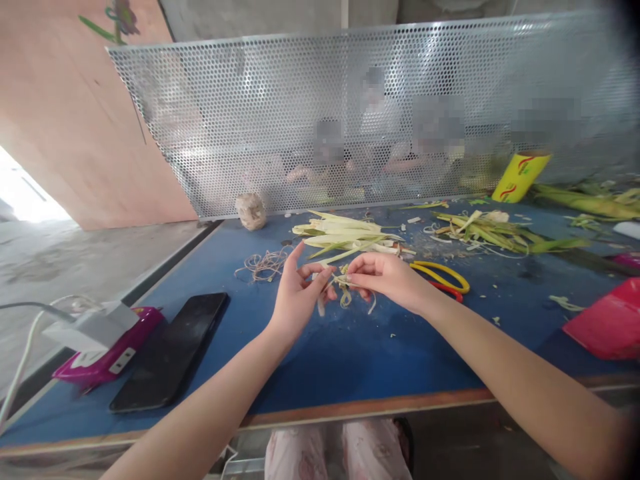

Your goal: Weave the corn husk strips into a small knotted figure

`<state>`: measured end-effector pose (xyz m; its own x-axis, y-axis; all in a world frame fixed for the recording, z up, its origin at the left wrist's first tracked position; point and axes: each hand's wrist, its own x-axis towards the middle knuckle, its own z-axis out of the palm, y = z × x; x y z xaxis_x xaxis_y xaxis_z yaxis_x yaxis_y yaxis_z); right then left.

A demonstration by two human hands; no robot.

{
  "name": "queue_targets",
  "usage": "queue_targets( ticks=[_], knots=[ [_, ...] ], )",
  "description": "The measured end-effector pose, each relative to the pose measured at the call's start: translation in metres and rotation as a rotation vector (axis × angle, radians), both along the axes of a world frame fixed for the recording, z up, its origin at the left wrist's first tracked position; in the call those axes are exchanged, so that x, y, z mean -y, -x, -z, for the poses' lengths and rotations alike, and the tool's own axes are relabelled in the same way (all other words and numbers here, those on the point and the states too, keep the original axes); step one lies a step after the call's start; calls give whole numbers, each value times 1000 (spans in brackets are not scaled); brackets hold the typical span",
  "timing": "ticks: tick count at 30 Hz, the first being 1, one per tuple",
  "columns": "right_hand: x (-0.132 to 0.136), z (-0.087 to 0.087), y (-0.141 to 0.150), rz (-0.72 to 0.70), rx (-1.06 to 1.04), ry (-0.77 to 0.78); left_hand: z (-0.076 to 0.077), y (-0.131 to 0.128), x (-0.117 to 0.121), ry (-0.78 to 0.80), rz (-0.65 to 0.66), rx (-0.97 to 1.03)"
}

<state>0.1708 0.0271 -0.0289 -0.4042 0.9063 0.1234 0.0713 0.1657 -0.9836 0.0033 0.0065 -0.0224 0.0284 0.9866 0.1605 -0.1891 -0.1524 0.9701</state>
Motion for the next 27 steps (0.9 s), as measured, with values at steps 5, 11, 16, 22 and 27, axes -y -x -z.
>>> queue_targets(
  ticks=[5,11,16,22,27],
  knots=[
    [2,-5,0,43,-70,29,0,1,1,66,51,34],
    [-1,-1,0,56,-44,-4,-3,1,8,159,226,45],
    [2,-1,3,189,142,-375,-2,3,8,189,256,102],
    [19,-5,5,17,430,-817,0,2,4,162,222,138],
    [17,-2,3,68,498,-983,-1,2,4,215,170,226]
  ],
)
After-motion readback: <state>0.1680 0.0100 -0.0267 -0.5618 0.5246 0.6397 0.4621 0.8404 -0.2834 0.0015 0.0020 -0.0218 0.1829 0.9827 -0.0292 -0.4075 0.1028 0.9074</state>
